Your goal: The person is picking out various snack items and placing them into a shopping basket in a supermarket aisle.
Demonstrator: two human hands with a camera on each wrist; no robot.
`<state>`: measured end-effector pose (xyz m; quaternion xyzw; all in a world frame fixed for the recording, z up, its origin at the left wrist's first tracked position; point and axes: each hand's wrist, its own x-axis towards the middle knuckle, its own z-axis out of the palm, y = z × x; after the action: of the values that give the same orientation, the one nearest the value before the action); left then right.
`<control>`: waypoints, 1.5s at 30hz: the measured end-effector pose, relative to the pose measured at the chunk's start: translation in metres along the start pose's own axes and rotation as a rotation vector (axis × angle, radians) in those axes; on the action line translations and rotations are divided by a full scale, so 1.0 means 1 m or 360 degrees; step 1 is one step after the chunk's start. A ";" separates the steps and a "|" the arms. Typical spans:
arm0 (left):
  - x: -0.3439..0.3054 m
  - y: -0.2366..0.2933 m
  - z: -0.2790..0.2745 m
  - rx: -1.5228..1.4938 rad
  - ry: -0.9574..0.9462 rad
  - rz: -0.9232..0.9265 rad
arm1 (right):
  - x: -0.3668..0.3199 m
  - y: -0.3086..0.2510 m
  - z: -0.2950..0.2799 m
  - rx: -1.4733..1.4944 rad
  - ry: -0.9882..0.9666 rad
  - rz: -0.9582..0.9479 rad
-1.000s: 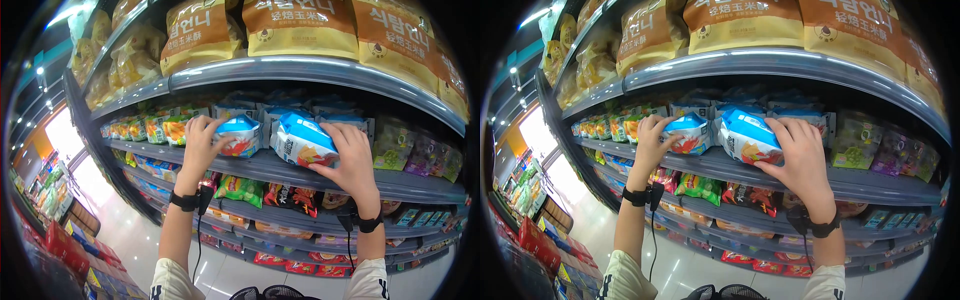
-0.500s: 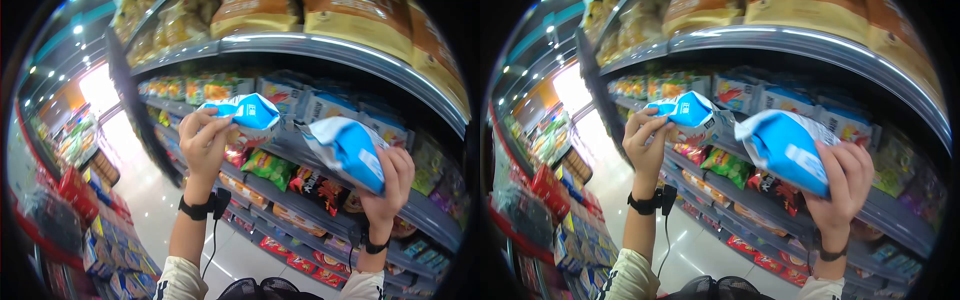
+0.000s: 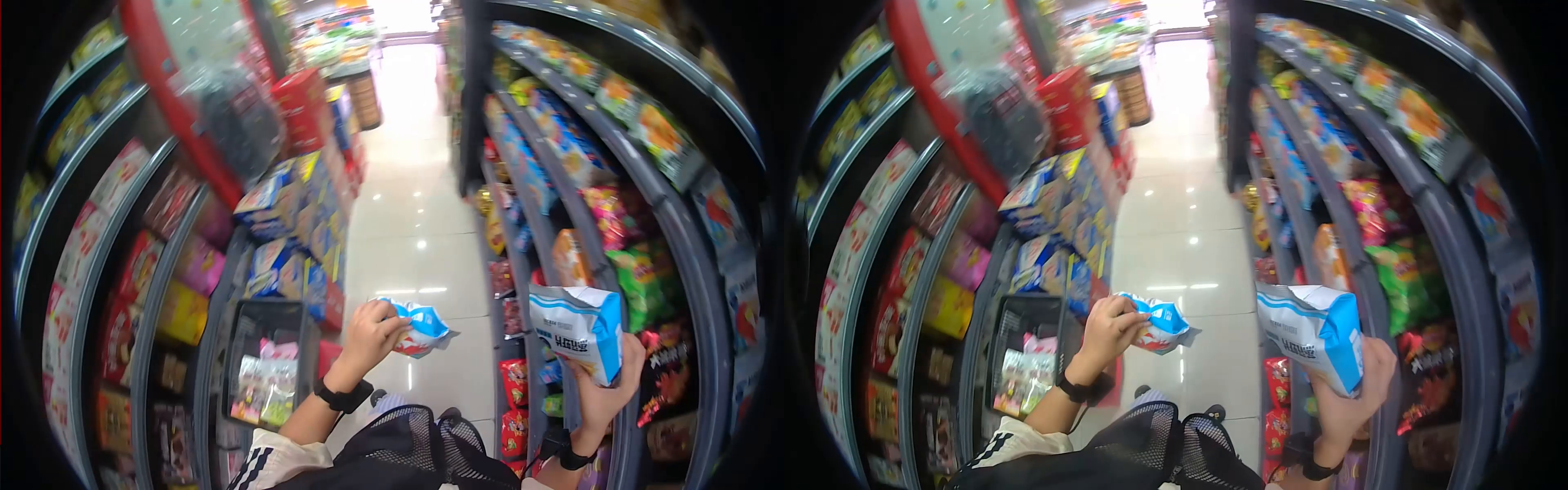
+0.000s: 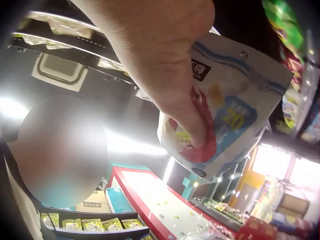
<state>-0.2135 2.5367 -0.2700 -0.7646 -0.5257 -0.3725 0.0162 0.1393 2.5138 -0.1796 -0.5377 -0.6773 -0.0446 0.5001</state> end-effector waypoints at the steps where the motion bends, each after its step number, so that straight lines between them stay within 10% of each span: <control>1: -0.025 -0.011 -0.016 0.0102 -0.0018 -0.0108 | -0.006 -0.009 0.020 0.0112 -0.0079 0.0044; 14: -0.281 -0.146 -0.178 0.0814 0.0498 -0.1678 | -0.061 -0.191 0.251 0.0848 -0.1217 -0.0497; 29: -0.367 -0.333 -0.151 -0.0066 0.0650 -0.2853 | -0.225 -0.295 0.478 0.1079 -0.2331 0.0307; 38: -0.472 -0.398 -0.081 -0.0241 0.0901 -0.2763 | -0.266 -0.306 0.508 0.0786 -0.2640 0.0479; 45: -0.394 -0.329 -0.098 -0.0376 0.0429 -0.2766 | -0.278 -0.298 0.522 0.0663 -0.2607 0.0710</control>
<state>-0.6030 2.3310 -0.5504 -0.0414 -0.8722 -0.3920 -0.2897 -0.4414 2.5115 -0.4975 -0.4183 -0.6971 0.5794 -0.0587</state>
